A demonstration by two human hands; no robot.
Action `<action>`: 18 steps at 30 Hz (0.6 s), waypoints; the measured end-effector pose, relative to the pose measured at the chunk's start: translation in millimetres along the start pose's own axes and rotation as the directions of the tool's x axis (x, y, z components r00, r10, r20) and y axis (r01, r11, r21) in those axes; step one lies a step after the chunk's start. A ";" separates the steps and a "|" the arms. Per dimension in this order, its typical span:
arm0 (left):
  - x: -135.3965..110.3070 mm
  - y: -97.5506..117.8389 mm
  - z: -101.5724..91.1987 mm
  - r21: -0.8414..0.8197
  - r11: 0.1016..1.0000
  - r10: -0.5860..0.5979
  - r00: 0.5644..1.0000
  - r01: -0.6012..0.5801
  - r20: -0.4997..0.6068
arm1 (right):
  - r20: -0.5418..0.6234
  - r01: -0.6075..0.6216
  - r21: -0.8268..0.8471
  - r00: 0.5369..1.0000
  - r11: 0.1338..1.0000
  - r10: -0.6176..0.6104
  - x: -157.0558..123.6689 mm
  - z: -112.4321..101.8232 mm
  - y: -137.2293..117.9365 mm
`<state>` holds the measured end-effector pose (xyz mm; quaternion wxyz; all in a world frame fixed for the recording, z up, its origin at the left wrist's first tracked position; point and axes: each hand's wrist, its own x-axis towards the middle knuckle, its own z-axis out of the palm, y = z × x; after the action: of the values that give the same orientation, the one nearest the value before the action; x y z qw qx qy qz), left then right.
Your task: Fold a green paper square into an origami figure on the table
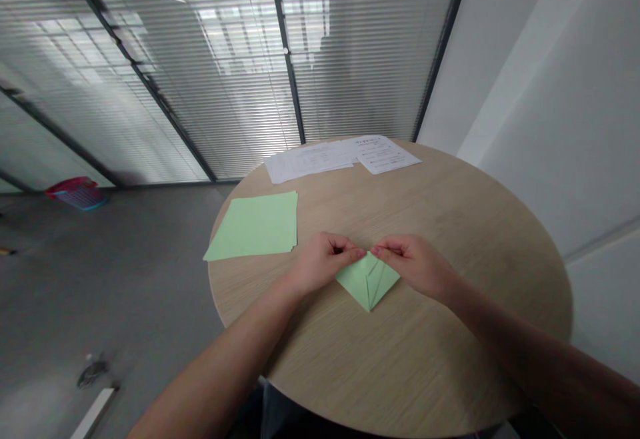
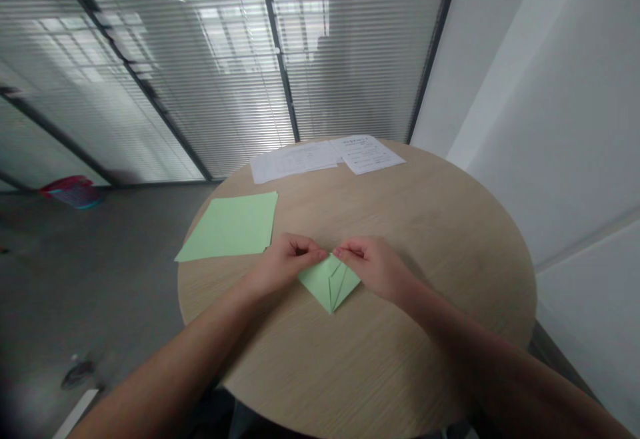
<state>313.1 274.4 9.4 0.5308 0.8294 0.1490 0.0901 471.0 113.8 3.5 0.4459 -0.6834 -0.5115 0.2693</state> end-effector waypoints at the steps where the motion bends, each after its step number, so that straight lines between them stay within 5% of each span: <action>1: 0.2 -1.4 -0.5 0.003 1.000 0.006 1.000 -0.006 -0.003 | 0.020 -0.006 0.019 1.000 1.000 0.006 0.4 0.3 0.1; 6: 1.7 -5.2 -3.0 -0.003 1.000 0.012 1.000 -0.012 0.013 | 0.108 -0.036 0.065 0.994 0.997 0.029 2.0 -0.2 3.3; 18: 3.2 -3.3 -3.9 0.028 0.999 -0.018 0.998 0.020 -0.052 | -0.015 0.035 -0.091 0.999 0.995 -0.037 -3.5 0.6 -1.8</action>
<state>314.4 280.1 8.0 0.5160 0.8327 0.1718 0.1043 468.6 110.9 4.6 0.4234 -0.6960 -0.5316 0.2319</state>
